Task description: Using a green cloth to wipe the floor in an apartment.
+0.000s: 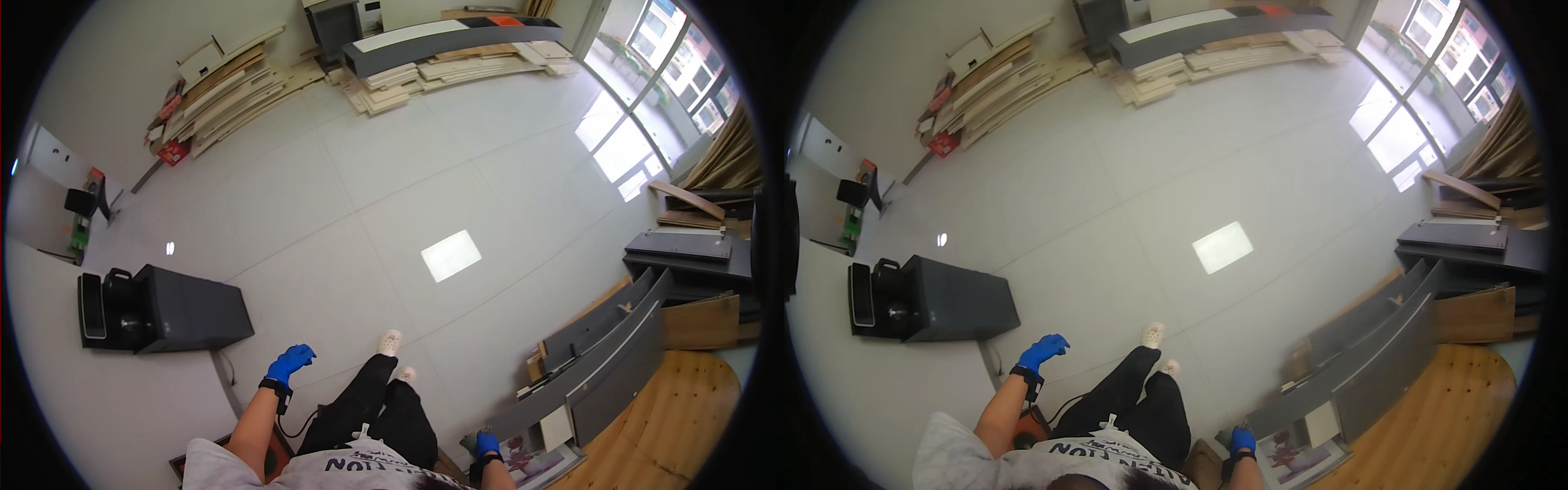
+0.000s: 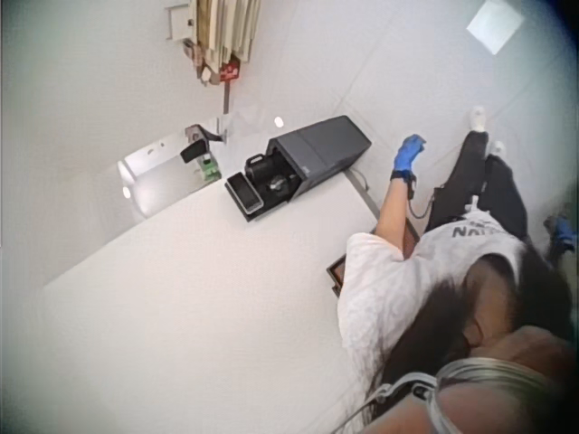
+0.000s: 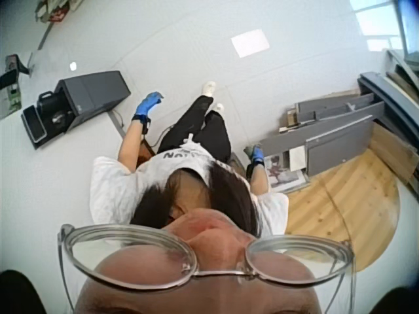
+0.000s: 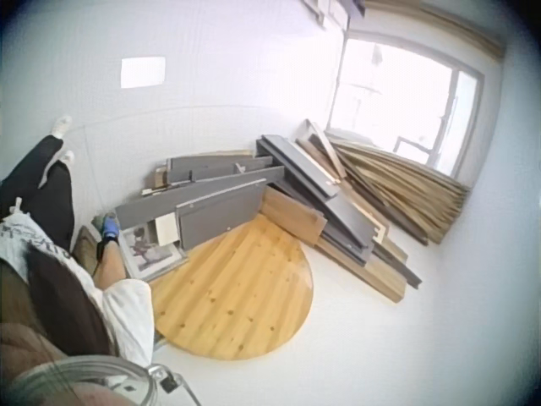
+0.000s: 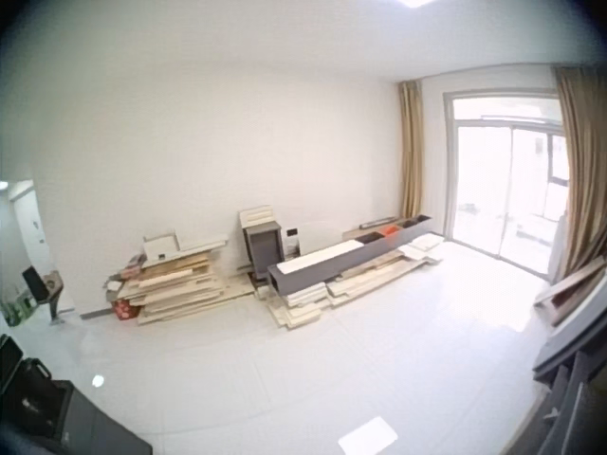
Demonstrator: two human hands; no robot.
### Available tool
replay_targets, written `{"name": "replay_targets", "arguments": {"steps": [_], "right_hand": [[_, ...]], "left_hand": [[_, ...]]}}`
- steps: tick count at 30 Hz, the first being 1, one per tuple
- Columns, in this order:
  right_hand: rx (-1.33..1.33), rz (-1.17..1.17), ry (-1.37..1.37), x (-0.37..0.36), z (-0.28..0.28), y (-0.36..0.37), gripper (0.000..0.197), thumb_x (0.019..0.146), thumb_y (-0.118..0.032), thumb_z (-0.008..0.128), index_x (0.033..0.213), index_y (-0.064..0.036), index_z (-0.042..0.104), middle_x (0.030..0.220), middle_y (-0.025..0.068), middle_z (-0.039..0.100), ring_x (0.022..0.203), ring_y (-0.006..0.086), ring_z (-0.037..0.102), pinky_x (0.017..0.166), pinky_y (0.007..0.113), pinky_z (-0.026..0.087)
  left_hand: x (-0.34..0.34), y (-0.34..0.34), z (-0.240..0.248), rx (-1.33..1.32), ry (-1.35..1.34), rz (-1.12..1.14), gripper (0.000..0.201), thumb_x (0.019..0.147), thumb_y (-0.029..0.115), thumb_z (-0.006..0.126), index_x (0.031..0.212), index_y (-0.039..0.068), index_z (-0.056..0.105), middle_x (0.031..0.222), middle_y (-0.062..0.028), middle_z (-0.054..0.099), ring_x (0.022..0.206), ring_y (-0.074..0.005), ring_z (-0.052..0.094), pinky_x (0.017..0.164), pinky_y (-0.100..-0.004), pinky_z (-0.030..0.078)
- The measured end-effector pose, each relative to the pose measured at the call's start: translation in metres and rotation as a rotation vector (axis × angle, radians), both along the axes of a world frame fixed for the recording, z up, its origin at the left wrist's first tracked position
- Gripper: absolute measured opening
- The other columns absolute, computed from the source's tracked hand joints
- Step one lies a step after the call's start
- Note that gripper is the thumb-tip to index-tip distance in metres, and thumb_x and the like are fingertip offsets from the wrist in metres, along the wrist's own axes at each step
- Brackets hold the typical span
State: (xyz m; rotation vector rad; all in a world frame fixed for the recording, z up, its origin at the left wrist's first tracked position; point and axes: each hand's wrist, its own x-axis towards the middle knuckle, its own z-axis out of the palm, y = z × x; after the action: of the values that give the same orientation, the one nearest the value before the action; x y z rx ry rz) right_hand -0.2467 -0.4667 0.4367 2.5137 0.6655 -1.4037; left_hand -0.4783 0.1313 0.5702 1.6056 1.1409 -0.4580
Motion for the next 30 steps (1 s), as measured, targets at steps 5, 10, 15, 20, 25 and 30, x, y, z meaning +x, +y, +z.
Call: {"name": "replay_targets", "arguments": {"steps": [5,10,15,20,25,30], "right_hand": [[0.143,0.219,-0.023,0.001,0.011,0.049,0.025,0.086,-0.018,0.045,0.1,-0.0015,0.058,0.101,0.0251,0.059,0.09,0.0368,0.06,0.076,0.043,0.051],[0.154,0.243,0.007,-0.016,-0.018,0.05,0.033,0.079,-0.026,0.058,0.102,-0.0022,0.058,0.102,0.0232,0.059,0.093,0.0357,0.06,0.078,0.042,0.051],[0.156,0.342,0.056,-0.013,-0.071,0.033,0.033,0.076,-0.031,0.061,0.102,-0.0103,0.059,0.102,0.0162,0.061,0.093,0.0354,0.06,0.08,0.043,0.049],[0.118,0.434,-0.037,0.021,-0.019,0.093,0.023,0.08,-0.018,0.055,0.103,-0.0183,0.06,0.1,0.0102,0.062,0.093,0.0321,0.06,0.082,0.047,0.047],[0.075,1.078,-0.044,0.043,0.089,0.234,0.022,0.079,-0.02,0.057,0.101,-0.0212,0.061,0.101,0.0091,0.063,0.092,0.0301,0.061,0.082,0.046,0.047],[0.082,1.04,0.06,0.046,0.104,0.3,0.025,0.072,-0.02,0.062,0.097,-0.0176,0.06,0.099,0.0102,0.063,0.092,0.0324,0.06,0.073,0.043,0.051]], "left_hand": [[-0.052,-0.013,0.023,0.13,0.144,-0.02,0.03,0.084,0.031,0.05,0.095,0.006,0.063,0.085,-0.0092,0.063,0.08,-0.0175,0.061,0.076,-0.031,0.047],[-0.064,-0.023,0.039,0.071,-0.016,0.003,0.035,0.086,0.035,0.048,0.099,0.005,0.061,0.089,-0.0113,0.062,0.082,-0.0186,0.061,0.079,-0.0318,0.047],[-0.072,-0.012,0.026,0.043,0.008,0.031,0.03,0.086,0.029,0.05,0.098,0.004,0.061,0.087,-0.0096,0.06,0.08,-0.0168,0.058,0.077,-0.0299,0.046],[-0.076,0.018,-0.023,0.218,0.044,-0.153,0.034,0.085,0.036,0.044,0.097,0.008,0.06,0.09,-0.0137,0.062,0.085,-0.029,0.06,0.079,-0.0388,0.046],[-0.05,0.077,0.004,0.405,-0.016,-0.364,0.036,0.084,0.038,0.043,0.099,0.009,0.058,0.091,-0.0179,0.062,0.087,-0.0348,0.059,0.078,-0.0448,0.046],[0.003,0.15,0.16,0.977,-0.441,-0.261,0.02,0.086,0.025,0.051,0.097,0.011,0.058,0.085,-0.0111,0.061,0.074,-0.0306,0.06,0.064,-0.0421,0.047]]}}
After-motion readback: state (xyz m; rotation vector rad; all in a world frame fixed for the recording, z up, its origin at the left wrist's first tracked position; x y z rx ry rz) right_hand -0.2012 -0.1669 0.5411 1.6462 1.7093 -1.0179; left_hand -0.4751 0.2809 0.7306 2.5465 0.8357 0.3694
